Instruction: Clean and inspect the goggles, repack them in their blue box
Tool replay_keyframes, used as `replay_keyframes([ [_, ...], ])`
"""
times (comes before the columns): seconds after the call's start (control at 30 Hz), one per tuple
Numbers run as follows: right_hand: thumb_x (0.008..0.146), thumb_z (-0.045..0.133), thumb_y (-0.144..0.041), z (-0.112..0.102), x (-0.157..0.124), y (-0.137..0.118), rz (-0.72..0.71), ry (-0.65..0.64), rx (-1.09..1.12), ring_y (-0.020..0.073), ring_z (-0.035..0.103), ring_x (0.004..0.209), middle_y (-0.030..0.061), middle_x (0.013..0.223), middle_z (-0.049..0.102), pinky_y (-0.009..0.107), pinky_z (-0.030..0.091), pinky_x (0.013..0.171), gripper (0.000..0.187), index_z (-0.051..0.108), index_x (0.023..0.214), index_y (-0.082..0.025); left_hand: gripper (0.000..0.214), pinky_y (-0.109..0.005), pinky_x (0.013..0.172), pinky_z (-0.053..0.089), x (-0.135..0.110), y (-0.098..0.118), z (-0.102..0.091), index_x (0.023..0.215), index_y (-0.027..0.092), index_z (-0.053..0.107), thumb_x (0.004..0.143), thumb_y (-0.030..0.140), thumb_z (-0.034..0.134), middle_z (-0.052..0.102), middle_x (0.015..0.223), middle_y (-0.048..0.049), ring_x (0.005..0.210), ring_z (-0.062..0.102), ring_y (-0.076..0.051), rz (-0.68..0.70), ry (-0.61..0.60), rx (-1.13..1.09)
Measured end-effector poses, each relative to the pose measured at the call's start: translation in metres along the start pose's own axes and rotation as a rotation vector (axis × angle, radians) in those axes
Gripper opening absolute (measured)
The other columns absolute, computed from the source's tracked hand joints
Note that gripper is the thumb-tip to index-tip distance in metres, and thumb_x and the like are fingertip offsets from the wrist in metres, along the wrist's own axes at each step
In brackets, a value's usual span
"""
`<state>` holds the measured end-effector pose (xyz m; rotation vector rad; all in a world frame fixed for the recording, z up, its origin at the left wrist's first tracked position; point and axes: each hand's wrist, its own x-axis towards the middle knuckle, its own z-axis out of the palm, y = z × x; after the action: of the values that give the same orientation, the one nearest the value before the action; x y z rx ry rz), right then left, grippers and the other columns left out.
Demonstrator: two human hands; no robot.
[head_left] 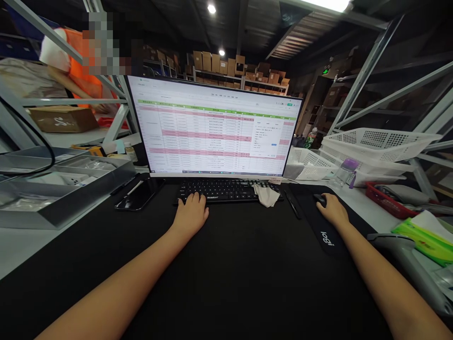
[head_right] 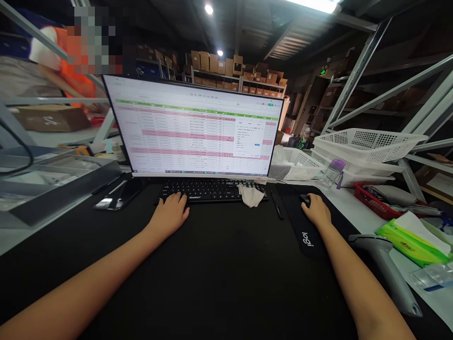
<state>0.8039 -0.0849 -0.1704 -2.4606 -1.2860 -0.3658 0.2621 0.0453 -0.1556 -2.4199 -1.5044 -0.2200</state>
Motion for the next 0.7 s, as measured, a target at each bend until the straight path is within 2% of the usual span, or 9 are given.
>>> replay_keyframes([
  [0.3,0.096,0.057,-0.036,0.0006,-0.0005,-0.0008,-0.005,0.017,0.005,0.0315,0.065,0.131,0.0171,0.144,0.064,0.042,0.051,0.113,0.048,0.067,0.14,-0.017,0.053,-0.068,0.118,0.045,0.0006,-0.0005,0.0009,0.152,0.005,0.055,0.106,0.026,0.039,0.053,0.16,-0.029,0.148,0.051,-0.041,0.002,0.013,-0.013],
  [0.53,0.095,0.058,-0.036,0.0026,0.0001,0.0003,-0.011,0.041,0.038,0.0324,0.065,0.128,0.018,0.141,0.064,0.045,0.051,0.111,0.051,0.064,0.141,-0.017,0.054,-0.069,0.117,0.045,0.0012,-0.0013,0.005,0.152,0.004,0.056,0.106,0.026,0.038,0.054,0.16,-0.0295,0.147,0.051,-0.042,0.005,0.031,-0.02],
  [0.7,0.093,0.059,-0.036,0.0032,0.0009,0.0017,-0.011,0.048,0.038,0.0318,0.064,0.127,0.0178,0.136,0.065,0.045,0.051,0.109,0.045,0.064,0.133,-0.017,0.053,-0.068,0.116,0.046,0.0007,-0.0012,0.0029,0.151,0.007,0.057,0.105,0.026,0.038,0.055,0.159,-0.0279,0.147,0.052,-0.041,0.007,0.028,-0.008],
])
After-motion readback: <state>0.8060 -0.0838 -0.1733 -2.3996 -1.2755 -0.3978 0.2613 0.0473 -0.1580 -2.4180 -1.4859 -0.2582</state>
